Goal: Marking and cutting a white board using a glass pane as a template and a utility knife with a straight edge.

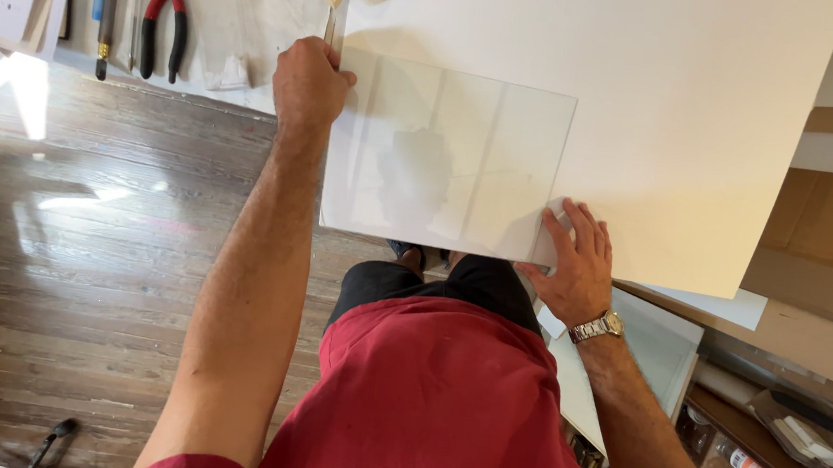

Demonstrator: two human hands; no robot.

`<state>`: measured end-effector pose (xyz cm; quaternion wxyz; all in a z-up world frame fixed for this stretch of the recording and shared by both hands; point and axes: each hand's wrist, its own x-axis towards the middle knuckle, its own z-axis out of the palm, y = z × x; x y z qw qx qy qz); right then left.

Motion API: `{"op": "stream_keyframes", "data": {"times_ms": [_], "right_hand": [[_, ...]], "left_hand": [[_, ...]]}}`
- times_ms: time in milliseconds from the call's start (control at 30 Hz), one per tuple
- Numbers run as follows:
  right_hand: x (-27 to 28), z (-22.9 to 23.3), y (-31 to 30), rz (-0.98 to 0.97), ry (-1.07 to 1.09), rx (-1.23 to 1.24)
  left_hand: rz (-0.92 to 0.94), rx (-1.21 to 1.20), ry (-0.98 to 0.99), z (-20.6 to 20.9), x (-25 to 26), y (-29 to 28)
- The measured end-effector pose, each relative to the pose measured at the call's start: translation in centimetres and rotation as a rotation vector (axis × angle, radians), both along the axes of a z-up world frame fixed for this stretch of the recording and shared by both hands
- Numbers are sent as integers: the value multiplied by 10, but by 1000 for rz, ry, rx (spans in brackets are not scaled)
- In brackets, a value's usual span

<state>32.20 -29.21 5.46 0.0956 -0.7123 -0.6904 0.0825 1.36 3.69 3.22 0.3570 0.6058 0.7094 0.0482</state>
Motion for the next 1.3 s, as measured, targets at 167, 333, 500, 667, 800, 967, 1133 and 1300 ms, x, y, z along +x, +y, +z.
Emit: {"op": "stream_keyframes", "data": {"times_ms": [167,333,500,667,800,967,1133,1300], "right_hand": [[2,-3,3,-9,0,-5],[9,-6,-1,21,45,36],[5,-3,0,-21,28,32],[3,-2,0,-22,39,29],[4,-3,-1,-28,47,20],[5,-5,-1,-1,39,61],[3,0,1,-9,17,3],[-2,9,7,4,-36,-7]], "left_hand": [[-13,-60,50,-6,-1,12],[-163,216,108,-55,-9,15],[-106,78,51,-22,-4,11],[-75,36,32,-12,-4,8],[-23,1,-5,-5,-2,6],[1,50,-30,-21,-5,7],[-130,159,134,-79,-9,15],[-101,195,24,-5,13,-14]]}}
